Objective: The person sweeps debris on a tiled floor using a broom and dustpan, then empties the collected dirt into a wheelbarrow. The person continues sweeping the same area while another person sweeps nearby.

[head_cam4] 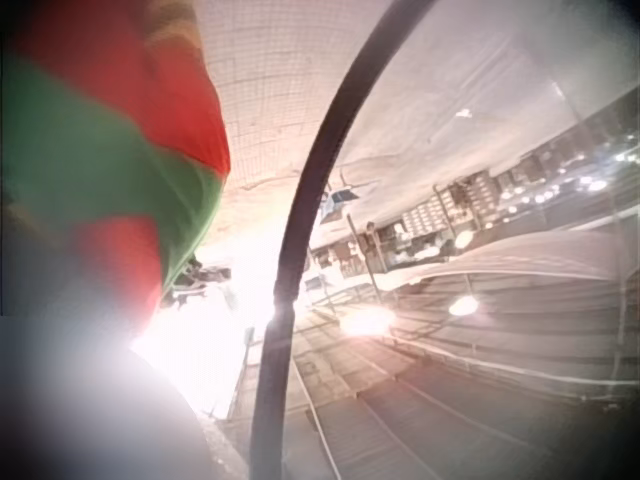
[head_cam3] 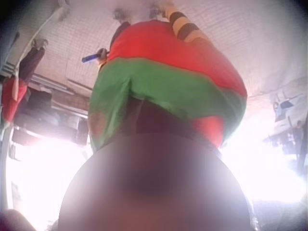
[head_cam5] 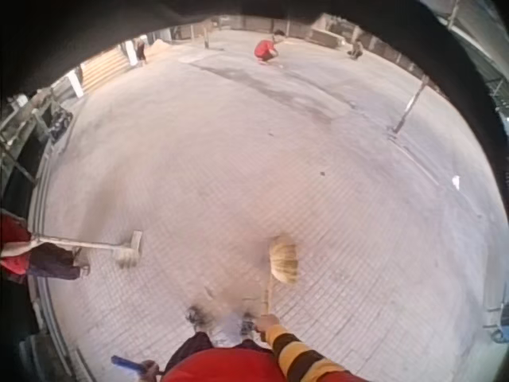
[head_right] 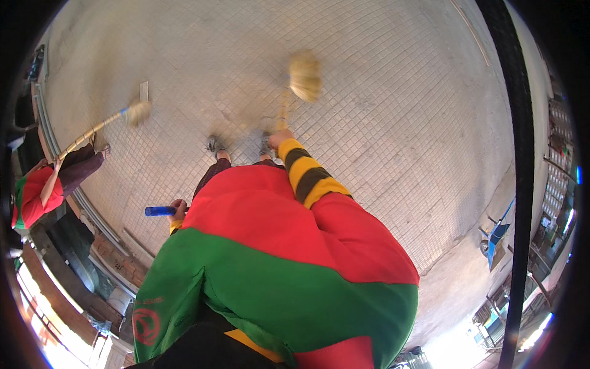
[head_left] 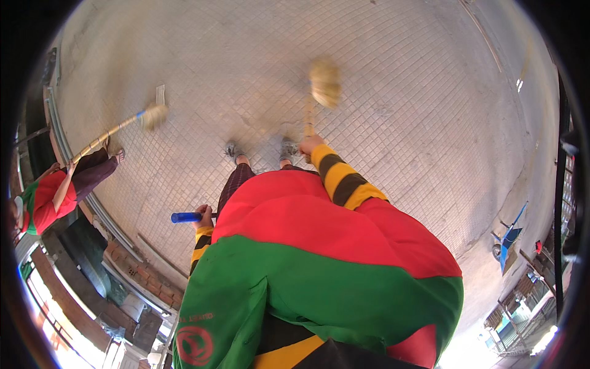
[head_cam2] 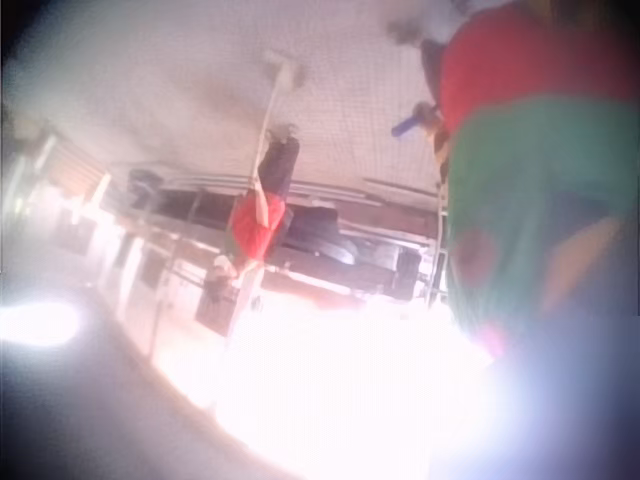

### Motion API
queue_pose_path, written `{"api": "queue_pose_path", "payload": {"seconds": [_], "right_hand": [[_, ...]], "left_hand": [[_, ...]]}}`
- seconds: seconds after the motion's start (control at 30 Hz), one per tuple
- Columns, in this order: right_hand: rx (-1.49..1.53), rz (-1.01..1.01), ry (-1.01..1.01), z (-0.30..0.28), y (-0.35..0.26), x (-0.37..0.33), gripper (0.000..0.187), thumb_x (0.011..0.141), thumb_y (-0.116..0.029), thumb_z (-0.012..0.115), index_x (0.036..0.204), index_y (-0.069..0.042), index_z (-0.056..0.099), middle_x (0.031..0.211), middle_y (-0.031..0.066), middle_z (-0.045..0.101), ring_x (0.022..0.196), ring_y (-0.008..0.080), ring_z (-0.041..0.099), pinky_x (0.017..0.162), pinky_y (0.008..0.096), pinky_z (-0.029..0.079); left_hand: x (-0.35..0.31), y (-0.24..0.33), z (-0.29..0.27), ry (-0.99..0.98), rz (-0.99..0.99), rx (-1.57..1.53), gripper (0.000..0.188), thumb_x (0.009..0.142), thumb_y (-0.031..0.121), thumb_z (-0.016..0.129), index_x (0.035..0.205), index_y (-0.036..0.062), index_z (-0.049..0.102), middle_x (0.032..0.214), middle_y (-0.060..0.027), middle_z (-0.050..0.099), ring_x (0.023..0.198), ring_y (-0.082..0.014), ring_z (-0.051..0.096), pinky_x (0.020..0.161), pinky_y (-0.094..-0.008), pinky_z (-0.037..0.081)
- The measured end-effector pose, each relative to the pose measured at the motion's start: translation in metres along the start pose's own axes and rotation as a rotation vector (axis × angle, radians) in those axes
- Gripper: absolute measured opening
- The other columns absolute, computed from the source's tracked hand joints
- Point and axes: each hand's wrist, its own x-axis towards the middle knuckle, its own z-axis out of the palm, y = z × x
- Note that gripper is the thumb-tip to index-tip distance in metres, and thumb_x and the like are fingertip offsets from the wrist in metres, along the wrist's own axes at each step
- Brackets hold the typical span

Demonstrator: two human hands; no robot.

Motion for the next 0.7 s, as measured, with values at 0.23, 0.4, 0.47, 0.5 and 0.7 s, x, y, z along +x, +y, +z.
{"api": "queue_pose_path", "payload": {"seconds": [0.23,0.4,0.47,0.5,0.7], "right_hand": [[-0.203,-0.113,0.182,-0.018,-0.048,-0.013,0.037,0.064,-0.018,0.058,0.097,-0.004,0.054,0.085,0.0169,0.062,0.082,0.0308,0.060,0.071,0.0393,0.048],[-0.365,0.051,0.222,-0.023,0.031,-0.070,0.055,0.068,-0.016,0.056,0.119,-0.015,0.034,0.094,0.0162,0.059,0.091,0.0317,0.057,0.077,0.0422,0.046],[-0.341,0.144,0.246,-0.020,0.076,-0.108,0.056,0.068,-0.013,0.055,0.120,-0.014,0.034,0.102,0.0165,0.056,0.092,0.0329,0.057,0.077,0.0424,0.046],[-0.294,0.190,0.252,-0.016,0.096,-0.127,0.055,0.067,-0.011,0.058,0.117,-0.010,0.034,0.102,0.0190,0.055,0.092,0.0332,0.057,0.078,0.0422,0.046],[0.136,0.344,0.333,0.001,0.178,-0.193,0.024,0.065,-0.003,0.053,0.089,-0.001,0.051,0.072,0.0162,0.059,0.058,0.0279,0.059,0.046,0.0381,0.046]], "left_hand": [[0.019,0.008,-0.012,0.010,0.040,0.113,0.023,0.073,0.009,0.064,0.092,-0.0037,0.057,0.077,-0.0090,0.059,0.063,-0.0171,0.057,0.061,-0.0276,0.048],[0.046,0.022,-0.019,0.018,0.093,0.121,0.022,0.072,0.008,0.065,0.090,-0.0030,0.058,0.074,-0.0082,0.059,0.064,-0.0154,0.056,0.063,-0.0262,0.047],[0.060,0.031,-0.029,-0.005,0.093,0.076,0.021,0.072,0.007,0.065,0.090,-0.0029,0.058,0.074,-0.0086,0.059,0.064,-0.0156,0.057,0.062,-0.0260,0.047],[0.066,0.034,-0.036,-0.023,0.098,0.059,0.021,0.072,0.005,0.065,0.089,-0.0031,0.058,0.074,-0.0086,0.059,0.064,-0.0158,0.057,0.061,-0.0257,0.048],[0.082,0.026,-0.055,0.060,0.167,0.081,0.018,0.070,0.005,0.065,0.086,-0.0008,0.060,0.072,-0.0066,0.058,0.065,-0.0145,0.056,0.061,-0.0245,0.046]]}}
